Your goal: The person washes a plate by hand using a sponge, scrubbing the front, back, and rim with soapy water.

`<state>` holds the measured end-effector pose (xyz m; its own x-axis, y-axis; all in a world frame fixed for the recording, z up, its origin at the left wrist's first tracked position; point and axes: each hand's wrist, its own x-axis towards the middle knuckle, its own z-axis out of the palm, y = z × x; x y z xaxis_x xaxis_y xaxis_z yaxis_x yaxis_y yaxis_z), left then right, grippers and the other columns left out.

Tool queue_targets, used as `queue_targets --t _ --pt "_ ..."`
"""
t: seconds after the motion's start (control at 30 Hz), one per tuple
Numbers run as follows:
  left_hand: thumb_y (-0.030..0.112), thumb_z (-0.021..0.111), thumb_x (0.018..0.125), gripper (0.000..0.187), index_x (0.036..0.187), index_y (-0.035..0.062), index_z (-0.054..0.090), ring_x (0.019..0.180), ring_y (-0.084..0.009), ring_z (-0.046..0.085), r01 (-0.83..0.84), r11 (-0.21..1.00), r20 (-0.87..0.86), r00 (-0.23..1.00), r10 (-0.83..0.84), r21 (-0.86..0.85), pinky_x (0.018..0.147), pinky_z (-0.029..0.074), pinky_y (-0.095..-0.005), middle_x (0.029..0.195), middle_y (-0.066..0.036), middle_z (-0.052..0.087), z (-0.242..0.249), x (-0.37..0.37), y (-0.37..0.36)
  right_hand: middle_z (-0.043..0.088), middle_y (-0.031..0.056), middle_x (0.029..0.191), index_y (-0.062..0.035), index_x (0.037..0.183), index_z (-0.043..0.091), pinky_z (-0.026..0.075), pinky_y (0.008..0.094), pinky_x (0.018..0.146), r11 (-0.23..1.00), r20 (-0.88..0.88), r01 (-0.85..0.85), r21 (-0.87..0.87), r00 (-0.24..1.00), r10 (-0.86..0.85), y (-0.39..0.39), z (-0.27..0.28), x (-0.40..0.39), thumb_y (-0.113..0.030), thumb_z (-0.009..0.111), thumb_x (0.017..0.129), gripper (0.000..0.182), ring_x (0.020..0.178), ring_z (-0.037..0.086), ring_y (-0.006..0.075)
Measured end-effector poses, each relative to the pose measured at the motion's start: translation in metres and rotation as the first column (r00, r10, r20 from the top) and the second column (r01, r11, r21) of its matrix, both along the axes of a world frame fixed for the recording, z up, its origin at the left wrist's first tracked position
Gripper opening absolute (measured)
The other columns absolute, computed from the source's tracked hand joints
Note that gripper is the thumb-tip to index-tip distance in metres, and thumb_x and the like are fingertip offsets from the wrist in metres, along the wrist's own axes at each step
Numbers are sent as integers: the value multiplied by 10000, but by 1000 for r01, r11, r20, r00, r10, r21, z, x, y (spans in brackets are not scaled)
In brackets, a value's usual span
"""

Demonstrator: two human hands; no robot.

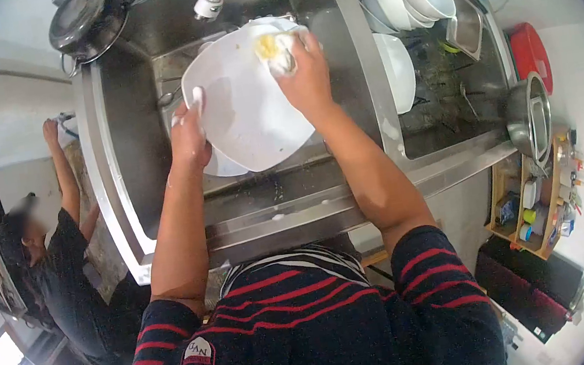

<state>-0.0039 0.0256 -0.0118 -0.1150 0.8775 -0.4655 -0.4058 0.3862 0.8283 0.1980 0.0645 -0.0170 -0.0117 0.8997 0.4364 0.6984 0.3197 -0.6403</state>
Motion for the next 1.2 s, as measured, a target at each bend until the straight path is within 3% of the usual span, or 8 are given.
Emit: queue_targets --t 0.07,0.2,0.4,0.6,0.67,0.73,0.93,1.2 --pt "263 578 906 328 1085 -9 616 784 -109 552 60 997 -47 997 -58 46 690 446 -269 906 -64 645 2 12 -1 515 197 1229 -8 1062 597 427 381 933 985 25 172 17 985 -172 8 -10 -3 -53 730 645 440 1134 513 346" --pt "262 544 924 310 1080 5 622 779 -91 534 174 964 -231 965 -126 200 684 433 -252 877 -41 644 -2 15 1 481 212 1266 -37 1102 589 376 426 988 993 -77 -111 42 991 114 3 -9 -17 -73 721 639 483 1175 452 397" --pt "217 503 946 322 1148 -30 541 865 -160 589 -219 974 112 971 212 55 758 483 -304 997 -112 618 -3 -10 11 536 132 1239 -107 1018 647 456 394 905 749 11 -662 -5 749 662 -19 17 -30 -129 746 600 430 1083 534 346" --pt "216 491 952 314 1135 -31 552 886 -151 591 -170 980 99 982 160 106 753 482 -289 991 -94 625 5 -12 10 553 128 1168 -75 997 646 472 378 856 890 -102 -412 -195 911 399 0 3 5 -124 725 645 365 1017 557 330" --pt "265 511 944 354 1138 -25 570 863 -138 581 -31 997 2 1000 31 68 752 466 -275 976 -76 632 16 2 2 532 167 1186 -29 1007 627 469 389 850 1000 25 16 6 1000 -16 5 0 10 -129 718 686 349 1026 547 358" --pt "297 523 936 380 1142 -18 577 852 -130 571 99 992 -120 989 -89 78 752 456 -271 970 -70 634 -2 11 1 522 192 1188 -1 1001 614 465 400 851 996 33 65 62 997 -67 6 0 12 -130 718 702 342 1030 538 381" --pt "347 525 931 414 1150 1 589 862 -108 542 248 960 -226 950 -215 131 752 433 -253 964 -51 635 -2 26 -2 540 196 1159 13 965 613 467 395 839 956 -198 -227 188 944 263 -5 2 -9 -128 731 680 339 989 558 376" --pt "363 522 924 517 1215 -59 460 982 -252 603 -202 964 3 979 204 172 803 513 -397 1103 -157 576 9 -6 8 576 188 1129 7 908 637 473 371 845 829 -215 -556 58 804 554 -43 4 -50 -226 759 651 369 993 572 353"
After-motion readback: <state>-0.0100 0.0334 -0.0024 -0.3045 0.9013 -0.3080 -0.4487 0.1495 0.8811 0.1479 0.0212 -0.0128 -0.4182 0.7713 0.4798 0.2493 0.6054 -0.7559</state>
